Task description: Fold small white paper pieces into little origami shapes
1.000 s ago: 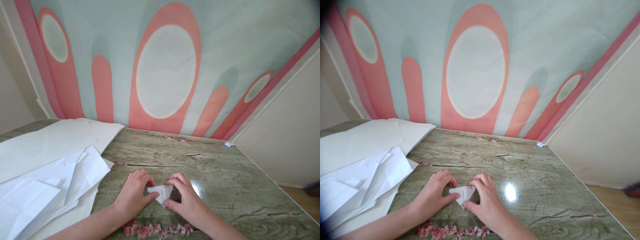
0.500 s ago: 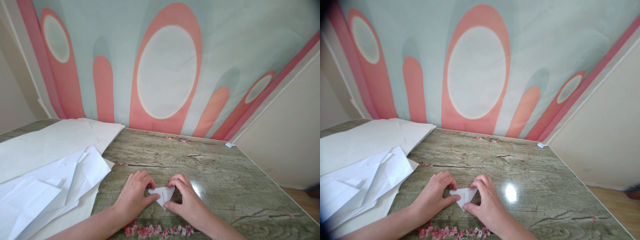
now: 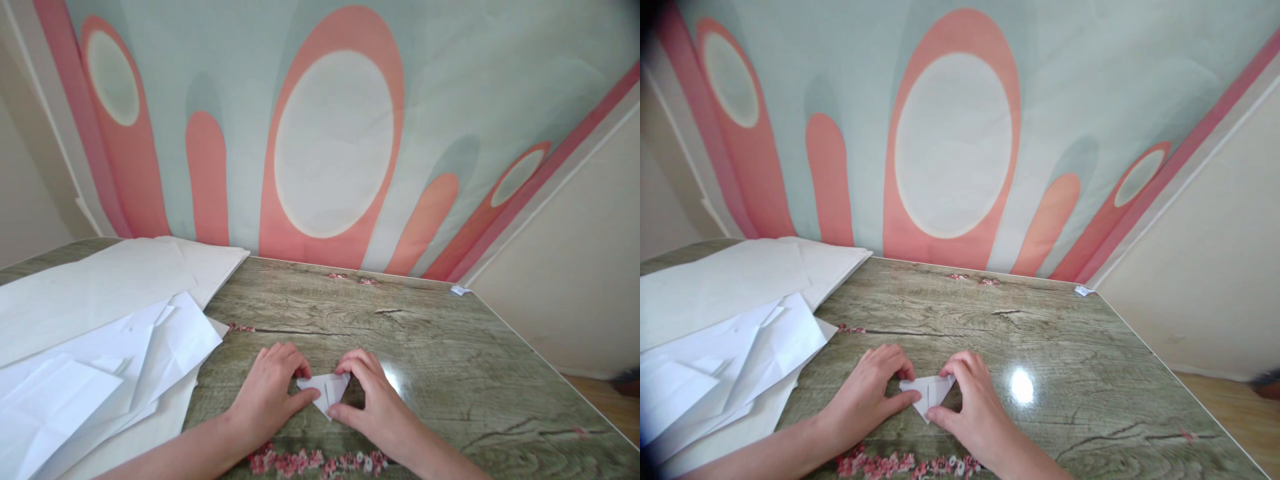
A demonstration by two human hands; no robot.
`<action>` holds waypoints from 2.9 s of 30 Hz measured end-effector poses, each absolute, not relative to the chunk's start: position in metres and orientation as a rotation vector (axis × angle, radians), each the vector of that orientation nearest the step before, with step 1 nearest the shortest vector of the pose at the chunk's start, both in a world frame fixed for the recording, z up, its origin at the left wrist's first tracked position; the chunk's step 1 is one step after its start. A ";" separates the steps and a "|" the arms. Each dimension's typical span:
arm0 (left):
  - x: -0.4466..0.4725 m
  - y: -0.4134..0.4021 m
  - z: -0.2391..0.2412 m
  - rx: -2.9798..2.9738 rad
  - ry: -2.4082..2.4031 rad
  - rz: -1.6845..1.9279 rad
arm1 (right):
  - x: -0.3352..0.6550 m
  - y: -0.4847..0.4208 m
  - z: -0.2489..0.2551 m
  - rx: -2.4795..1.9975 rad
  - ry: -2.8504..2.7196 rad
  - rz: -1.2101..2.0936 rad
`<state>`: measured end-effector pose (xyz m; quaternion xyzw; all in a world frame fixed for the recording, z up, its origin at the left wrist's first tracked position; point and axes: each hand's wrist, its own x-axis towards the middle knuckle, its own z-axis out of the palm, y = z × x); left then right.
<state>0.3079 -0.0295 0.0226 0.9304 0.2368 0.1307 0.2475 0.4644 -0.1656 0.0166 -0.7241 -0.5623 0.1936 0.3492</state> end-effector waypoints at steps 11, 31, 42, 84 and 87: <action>0.307 -0.030 0.024 2.516 0.647 0.358 | 0.464 -0.166 0.017 -1.885 -1.448 0.509; 0.308 -0.030 0.025 2.483 0.589 0.338 | 0.463 -0.167 0.019 -1.889 -1.526 0.507; 0.308 -0.029 0.025 2.489 0.548 0.330 | 0.461 -0.165 0.018 -1.880 -1.444 0.510; 0.321 -0.040 0.020 2.762 0.366 0.341 | 0.466 -0.160 0.014 -1.825 -1.494 0.520; 0.318 -0.043 0.022 2.935 0.248 0.355 | 0.468 -0.163 0.013 -1.789 -1.551 0.478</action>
